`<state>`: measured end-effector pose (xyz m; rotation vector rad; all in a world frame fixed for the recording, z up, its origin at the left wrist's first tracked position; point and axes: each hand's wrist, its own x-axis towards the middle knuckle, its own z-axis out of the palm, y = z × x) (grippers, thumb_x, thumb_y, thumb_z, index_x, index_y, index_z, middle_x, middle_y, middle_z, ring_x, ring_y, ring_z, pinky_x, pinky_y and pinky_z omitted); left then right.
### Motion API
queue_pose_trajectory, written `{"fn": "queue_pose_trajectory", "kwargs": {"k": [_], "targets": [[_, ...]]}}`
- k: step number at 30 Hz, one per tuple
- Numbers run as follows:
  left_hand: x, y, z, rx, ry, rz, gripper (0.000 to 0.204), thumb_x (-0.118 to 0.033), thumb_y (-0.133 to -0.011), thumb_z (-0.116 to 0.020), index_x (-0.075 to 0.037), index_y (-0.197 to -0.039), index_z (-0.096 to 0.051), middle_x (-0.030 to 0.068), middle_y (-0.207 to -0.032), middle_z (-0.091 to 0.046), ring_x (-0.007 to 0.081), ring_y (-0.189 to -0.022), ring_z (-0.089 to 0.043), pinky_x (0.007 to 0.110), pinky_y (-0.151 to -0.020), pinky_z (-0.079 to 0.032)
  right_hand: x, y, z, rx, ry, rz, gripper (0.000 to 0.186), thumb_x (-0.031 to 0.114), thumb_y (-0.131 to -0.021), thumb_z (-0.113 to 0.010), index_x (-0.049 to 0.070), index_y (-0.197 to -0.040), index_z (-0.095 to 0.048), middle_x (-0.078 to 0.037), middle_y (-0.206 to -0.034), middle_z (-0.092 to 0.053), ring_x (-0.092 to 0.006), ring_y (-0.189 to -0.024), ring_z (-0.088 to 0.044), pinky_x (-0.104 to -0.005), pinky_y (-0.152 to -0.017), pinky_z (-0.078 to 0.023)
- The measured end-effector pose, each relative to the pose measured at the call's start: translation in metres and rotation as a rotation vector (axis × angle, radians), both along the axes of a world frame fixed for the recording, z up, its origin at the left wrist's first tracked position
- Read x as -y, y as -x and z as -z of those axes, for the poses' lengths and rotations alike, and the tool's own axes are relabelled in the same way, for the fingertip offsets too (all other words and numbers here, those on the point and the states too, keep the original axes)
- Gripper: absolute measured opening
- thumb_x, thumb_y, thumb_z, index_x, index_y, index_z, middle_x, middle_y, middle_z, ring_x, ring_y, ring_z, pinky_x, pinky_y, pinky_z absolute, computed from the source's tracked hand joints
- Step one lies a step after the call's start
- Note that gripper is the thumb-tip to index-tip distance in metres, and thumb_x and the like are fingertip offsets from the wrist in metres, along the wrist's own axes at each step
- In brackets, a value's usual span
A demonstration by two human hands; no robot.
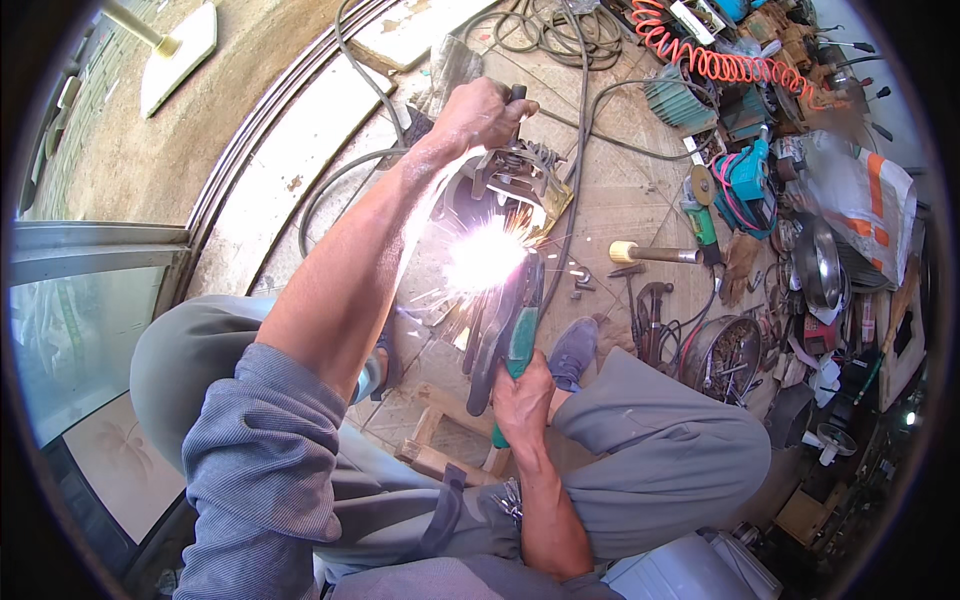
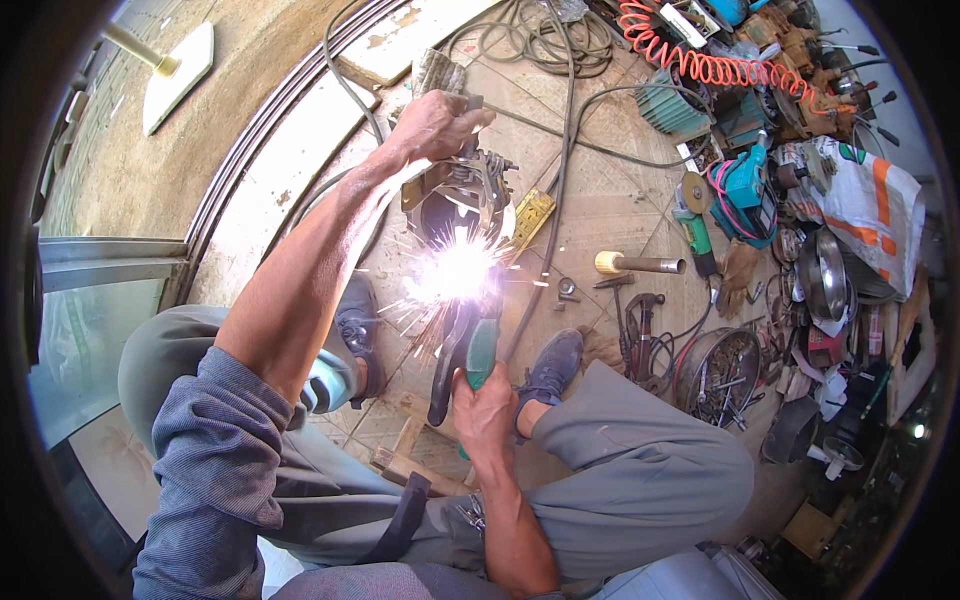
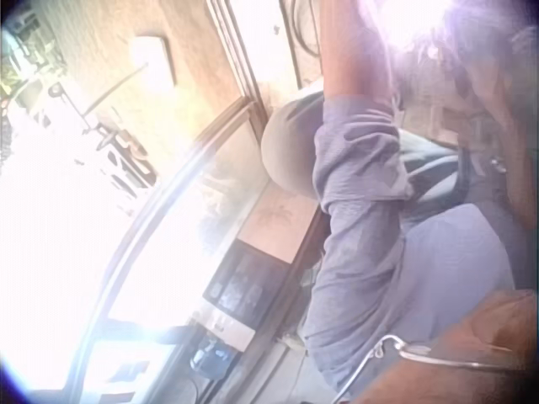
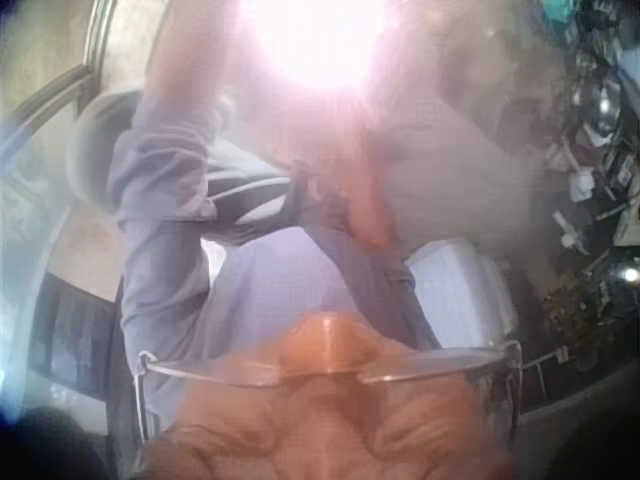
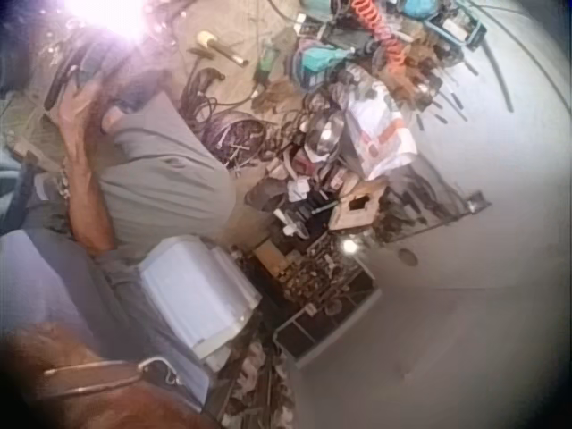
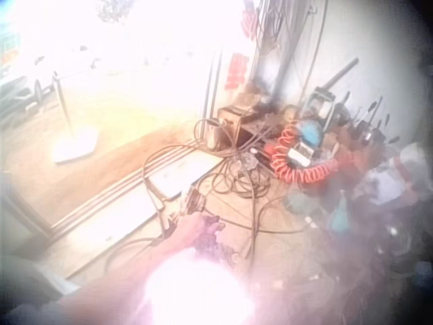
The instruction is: The person sits on the floor and welds a metal rod clamped in a vise using a handheld welding torch. They repeatedly position the torch, create an arc, and weld along the rod, then inspect the weld and hammer the area.
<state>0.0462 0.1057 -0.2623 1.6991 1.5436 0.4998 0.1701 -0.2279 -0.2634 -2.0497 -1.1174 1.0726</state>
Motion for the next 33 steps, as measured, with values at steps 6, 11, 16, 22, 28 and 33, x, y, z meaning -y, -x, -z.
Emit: {"fn": "queue_pose_trajectory", "kwargs": {"k": [6, 11, 16, 22, 28, 33], "targets": [[0.000, 0.000, -0.011, -0.026, 0.084, 0.038, 0.053, -0.050, -0.091, -0.064, 0.001, -0.105, -0.074, 0.0121, -0.081, -0.073, 0.0209, -0.077, -0.069, 0.036, -0.076, -0.055, 0.001, -0.001, 0.002, -0.085, 0.057, 0.025, 0.008, 0.005, -0.091, -0.058, -0.001, -0.087, -0.054, -0.005, -0.060, -0.055, -0.0130, -0.050, -0.057, -0.0308, -0.046, -0.044], [0.000, 0.000, -0.005, -0.011, 0.022, 0.021, 0.055, -0.051, -0.090, -0.065, 0.000, -0.108, -0.073, 0.0125, -0.081, -0.073, 0.0207, -0.077, -0.069, 0.036, -0.076, -0.055, -0.007, 0.003, -0.013, -0.033, 0.077, 0.017, 0.008, 0.004, -0.090, -0.059, -0.003, -0.088, -0.055, -0.009, -0.064, -0.058, -0.0165, -0.054, -0.060, -0.0338, -0.049, -0.047], [-0.001, 0.005, -0.004, 0.067, 0.078, 0.029, 0.054, -0.049, -0.090, -0.065, 0.001, -0.107, -0.073, 0.0118, -0.083, -0.074, 0.0218, -0.079, -0.070, 0.036, -0.076, -0.054, -0.011, 0.004, -0.025, -0.003, 0.120, 0.007, 0.009, 0.004, -0.088, -0.058, -0.004, -0.093, -0.057, -0.012, -0.072, -0.062, -0.0195, -0.063, -0.063, -0.0340, -0.058, -0.049], [0.001, -0.001, -0.002, 0.025, 0.003, -0.017, 0.061, -0.053, -0.089, -0.066, 0.008, -0.090, -0.070, 0.0279, -0.085, -0.069, 0.0419, -0.085, -0.069, 0.045, -0.076, -0.054, -0.008, -0.003, -0.016, -0.063, -0.087, 0.093, 0.011, 0.004, -0.087, -0.058, -0.003, -0.096, -0.059, -0.017, -0.074, -0.064, -0.0281, -0.067, -0.066, -0.0380, -0.064, -0.050], [0.003, 0.000, -0.006, 0.052, 0.024, -0.052, 0.056, -0.049, -0.090, -0.067, 0.006, -0.098, -0.071, 0.0263, -0.091, -0.071, 0.0388, -0.091, -0.070, 0.043, -0.081, -0.054, -0.009, -0.010, -0.018, -0.052, -0.050, 0.149, 0.008, 0.001, -0.086, -0.058, -0.003, -0.090, -0.063, -0.014, -0.076, -0.066, -0.0227, -0.070, -0.067, -0.0353, -0.066, -0.051], [-0.001, -0.003, 0.000, -0.012, 0.011, -0.019, 0.056, -0.051, -0.091, -0.065, 0.004, -0.103, -0.073, 0.0143, -0.085, -0.073, 0.0225, -0.079, -0.070, 0.035, -0.076, -0.054, -0.011, -0.006, -0.023, -0.116, -0.025, 0.175, 0.007, 0.001, -0.091, -0.055, -0.001, -0.093, -0.062, -0.004, -0.074, -0.065, -0.0110, -0.067, -0.060, -0.0291, -0.062, -0.049]]}}
